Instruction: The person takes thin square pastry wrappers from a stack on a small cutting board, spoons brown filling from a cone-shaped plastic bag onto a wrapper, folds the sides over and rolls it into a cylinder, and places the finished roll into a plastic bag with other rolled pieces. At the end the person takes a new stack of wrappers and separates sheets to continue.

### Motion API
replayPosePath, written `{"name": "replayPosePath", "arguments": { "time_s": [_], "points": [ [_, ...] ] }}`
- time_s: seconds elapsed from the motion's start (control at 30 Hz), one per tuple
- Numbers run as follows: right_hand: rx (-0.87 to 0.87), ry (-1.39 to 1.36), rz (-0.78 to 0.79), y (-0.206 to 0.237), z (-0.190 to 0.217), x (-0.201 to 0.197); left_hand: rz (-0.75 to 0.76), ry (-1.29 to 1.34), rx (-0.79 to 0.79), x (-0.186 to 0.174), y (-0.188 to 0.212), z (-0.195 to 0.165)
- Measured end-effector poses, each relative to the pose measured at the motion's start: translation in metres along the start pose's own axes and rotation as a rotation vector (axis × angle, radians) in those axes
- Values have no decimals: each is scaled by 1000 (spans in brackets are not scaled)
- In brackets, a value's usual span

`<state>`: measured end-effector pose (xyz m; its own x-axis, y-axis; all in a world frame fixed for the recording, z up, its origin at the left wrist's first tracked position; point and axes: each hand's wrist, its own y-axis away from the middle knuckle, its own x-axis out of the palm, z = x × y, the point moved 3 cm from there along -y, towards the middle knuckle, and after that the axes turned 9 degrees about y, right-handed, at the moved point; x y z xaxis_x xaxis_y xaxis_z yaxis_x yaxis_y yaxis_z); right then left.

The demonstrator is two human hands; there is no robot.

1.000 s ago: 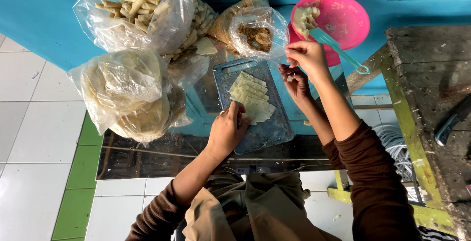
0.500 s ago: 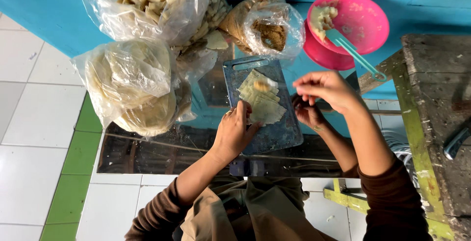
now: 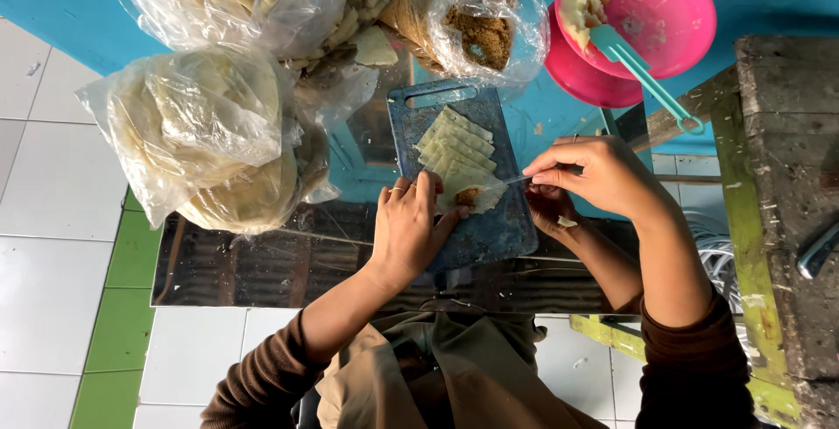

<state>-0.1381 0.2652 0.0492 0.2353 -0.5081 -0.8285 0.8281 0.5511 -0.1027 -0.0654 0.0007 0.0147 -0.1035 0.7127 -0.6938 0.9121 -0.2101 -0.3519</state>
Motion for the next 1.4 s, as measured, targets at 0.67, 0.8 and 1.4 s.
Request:
{"name": "replayPosePath", "arguments": {
  "time_s": [0.67,0.8,1.4],
  "points": [
    [-62,-12,-112,1,6,-11,-36,-64,2,10,-1,0],
    [70,-392,59,-4,-18,8,-25,-37,-1,4,1,-2],
    [310,-606,-132,-16,-67,2,-4,65,-7,-5,0,-2]
  ]
}}
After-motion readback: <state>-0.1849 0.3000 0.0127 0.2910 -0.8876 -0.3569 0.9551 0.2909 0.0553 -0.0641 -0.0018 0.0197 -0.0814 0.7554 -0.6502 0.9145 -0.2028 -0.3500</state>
